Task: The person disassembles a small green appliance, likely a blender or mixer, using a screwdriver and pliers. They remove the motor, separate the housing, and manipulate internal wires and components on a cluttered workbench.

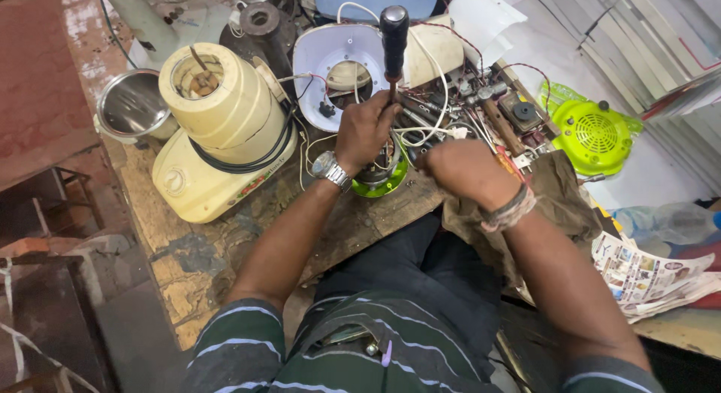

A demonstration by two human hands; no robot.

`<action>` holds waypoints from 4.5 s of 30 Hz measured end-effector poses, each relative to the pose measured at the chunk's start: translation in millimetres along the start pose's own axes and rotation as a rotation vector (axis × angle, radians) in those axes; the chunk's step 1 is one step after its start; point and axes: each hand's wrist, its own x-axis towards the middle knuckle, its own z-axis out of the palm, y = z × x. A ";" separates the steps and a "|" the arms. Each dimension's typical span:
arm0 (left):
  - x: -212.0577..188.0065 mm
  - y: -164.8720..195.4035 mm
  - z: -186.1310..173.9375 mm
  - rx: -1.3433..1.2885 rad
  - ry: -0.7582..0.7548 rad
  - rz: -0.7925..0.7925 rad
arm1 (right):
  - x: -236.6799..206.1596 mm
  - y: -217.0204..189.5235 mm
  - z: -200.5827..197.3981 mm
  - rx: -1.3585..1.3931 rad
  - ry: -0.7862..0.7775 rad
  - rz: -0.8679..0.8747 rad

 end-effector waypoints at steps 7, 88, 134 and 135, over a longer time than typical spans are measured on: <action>4.8 0.6 -1.2 -0.025 -0.022 -0.031 | -4.6 -1.0 -70.4 -0.120 0.272 0.111; -15.4 -32.3 13.1 0.306 -0.090 0.172 | 119.4 -15.8 -63.9 1.937 0.051 -0.689; -16.4 -54.4 20.6 0.266 -0.099 0.026 | 117.7 -15.4 -80.7 1.815 0.046 -0.712; -16.5 -56.0 22.0 0.274 -0.093 0.021 | 114.9 -20.6 -82.3 1.648 0.169 -0.614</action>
